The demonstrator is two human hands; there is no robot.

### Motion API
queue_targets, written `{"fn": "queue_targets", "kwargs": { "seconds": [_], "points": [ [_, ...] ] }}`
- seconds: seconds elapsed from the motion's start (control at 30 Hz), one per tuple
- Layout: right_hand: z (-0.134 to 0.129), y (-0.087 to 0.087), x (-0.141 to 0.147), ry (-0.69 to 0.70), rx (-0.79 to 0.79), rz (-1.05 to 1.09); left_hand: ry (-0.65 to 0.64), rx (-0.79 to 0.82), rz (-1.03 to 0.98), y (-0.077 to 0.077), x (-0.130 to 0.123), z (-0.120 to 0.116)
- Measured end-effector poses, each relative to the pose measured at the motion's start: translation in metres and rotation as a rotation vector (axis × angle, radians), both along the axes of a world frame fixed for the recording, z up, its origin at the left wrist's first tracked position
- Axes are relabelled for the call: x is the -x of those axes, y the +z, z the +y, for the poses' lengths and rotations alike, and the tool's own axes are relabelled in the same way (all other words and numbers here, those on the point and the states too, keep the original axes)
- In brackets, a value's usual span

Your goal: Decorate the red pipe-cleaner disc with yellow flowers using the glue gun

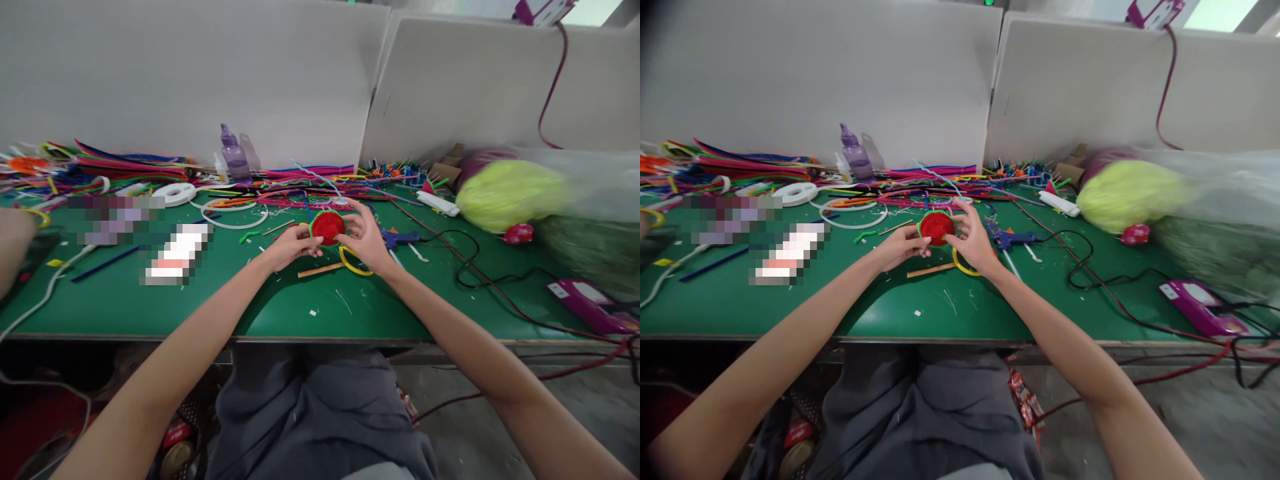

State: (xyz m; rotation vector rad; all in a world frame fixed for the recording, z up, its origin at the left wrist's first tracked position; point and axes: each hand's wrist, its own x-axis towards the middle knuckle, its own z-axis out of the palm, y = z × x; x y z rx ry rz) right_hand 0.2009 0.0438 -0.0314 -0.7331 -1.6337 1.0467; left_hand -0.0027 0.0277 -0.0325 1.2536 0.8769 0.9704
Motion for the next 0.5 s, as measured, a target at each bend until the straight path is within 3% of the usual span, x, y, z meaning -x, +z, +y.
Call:
{"fn": "queue_targets", "kwargs": {
  "seconds": [0.27, 0.5],
  "points": [
    [-0.0027, 0.0060, -0.0005, 0.000, 0.015, -0.056, 0.001, 0.026, 0.055, 0.0001, 0.0005, 0.0016],
    [-0.0021, 0.0098, -0.0027, 0.003, 0.009, -0.059, 0.192, -0.129, 0.067, 0.0079, 0.0015, 0.0002]
  ]
}}
